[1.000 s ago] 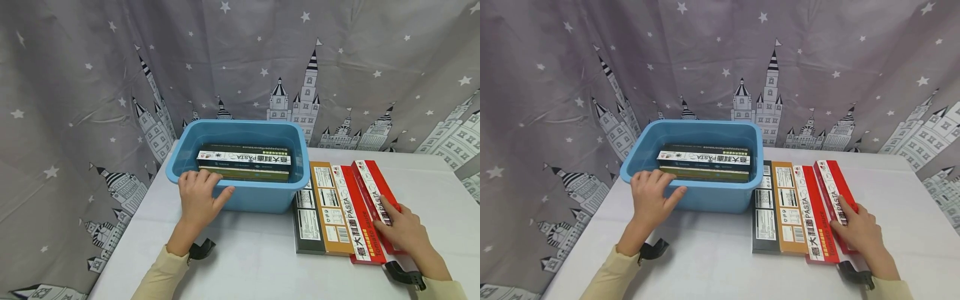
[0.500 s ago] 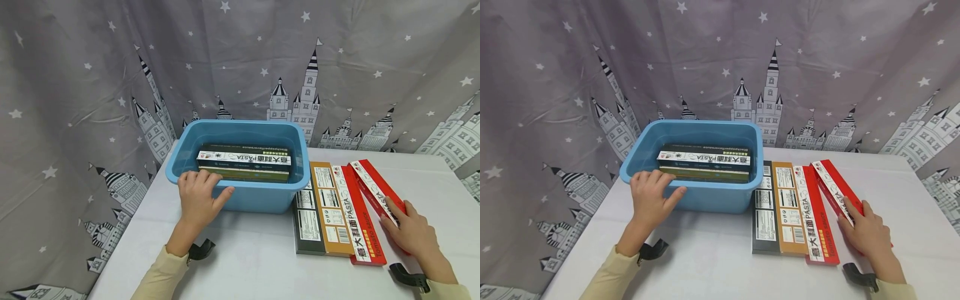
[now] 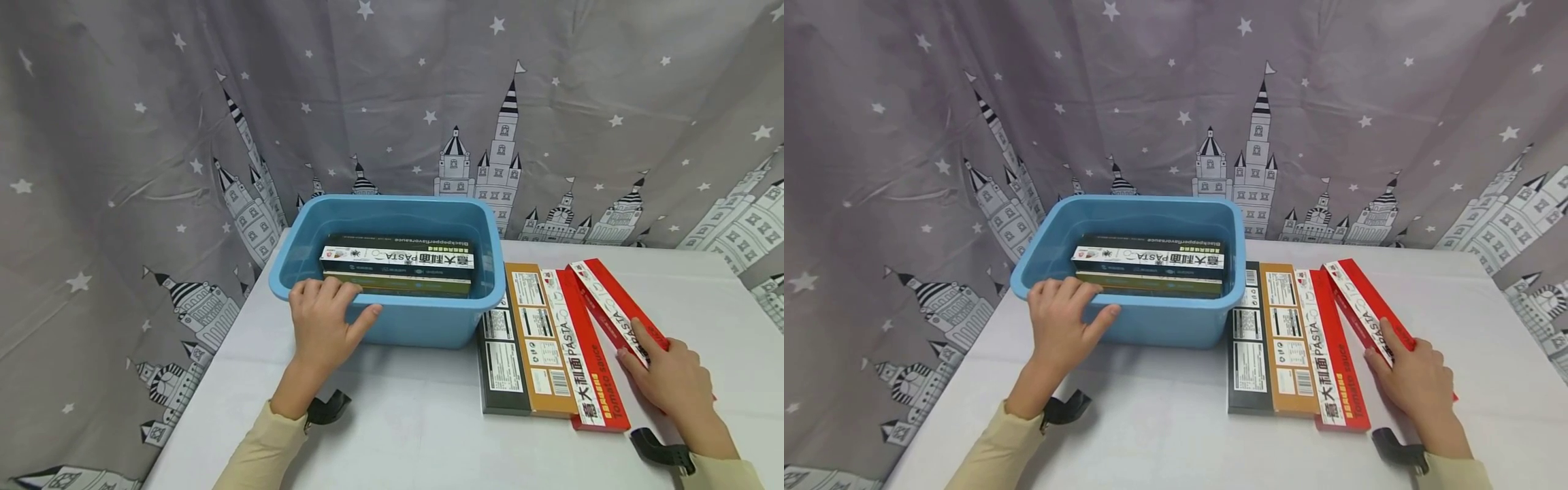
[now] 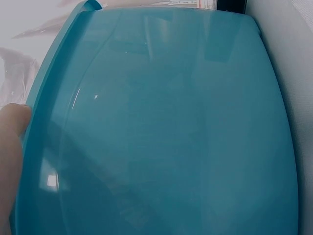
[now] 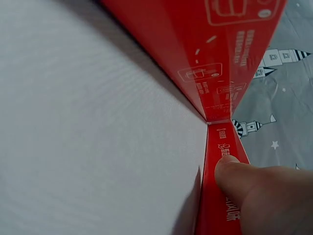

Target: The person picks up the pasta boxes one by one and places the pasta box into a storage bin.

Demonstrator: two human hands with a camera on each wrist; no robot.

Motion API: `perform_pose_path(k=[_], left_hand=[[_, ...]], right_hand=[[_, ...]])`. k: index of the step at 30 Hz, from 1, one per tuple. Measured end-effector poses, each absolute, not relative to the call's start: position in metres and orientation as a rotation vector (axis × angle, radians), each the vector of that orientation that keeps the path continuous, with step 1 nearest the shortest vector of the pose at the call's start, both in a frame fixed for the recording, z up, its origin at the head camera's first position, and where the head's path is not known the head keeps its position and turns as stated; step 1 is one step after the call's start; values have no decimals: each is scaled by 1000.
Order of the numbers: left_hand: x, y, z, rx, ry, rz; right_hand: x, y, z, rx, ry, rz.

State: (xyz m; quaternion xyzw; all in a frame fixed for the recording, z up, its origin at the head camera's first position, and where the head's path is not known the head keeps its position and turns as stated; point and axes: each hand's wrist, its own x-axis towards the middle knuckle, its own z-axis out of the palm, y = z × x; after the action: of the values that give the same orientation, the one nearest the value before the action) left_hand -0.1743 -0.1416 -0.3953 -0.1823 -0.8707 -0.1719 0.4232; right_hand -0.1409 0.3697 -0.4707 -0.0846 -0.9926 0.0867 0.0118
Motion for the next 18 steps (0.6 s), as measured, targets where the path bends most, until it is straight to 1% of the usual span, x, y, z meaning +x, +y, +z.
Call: perform_pose_path(k=[10, 18], left_hand=[[-174, -143, -395, -450, -2183, -428], [-175, -143, -397, -452, -2186, -416]], right_hand=[[-142, 373, -469, -186, -3078, 303], [-141, 379, -454, -159, -3066, 404]])
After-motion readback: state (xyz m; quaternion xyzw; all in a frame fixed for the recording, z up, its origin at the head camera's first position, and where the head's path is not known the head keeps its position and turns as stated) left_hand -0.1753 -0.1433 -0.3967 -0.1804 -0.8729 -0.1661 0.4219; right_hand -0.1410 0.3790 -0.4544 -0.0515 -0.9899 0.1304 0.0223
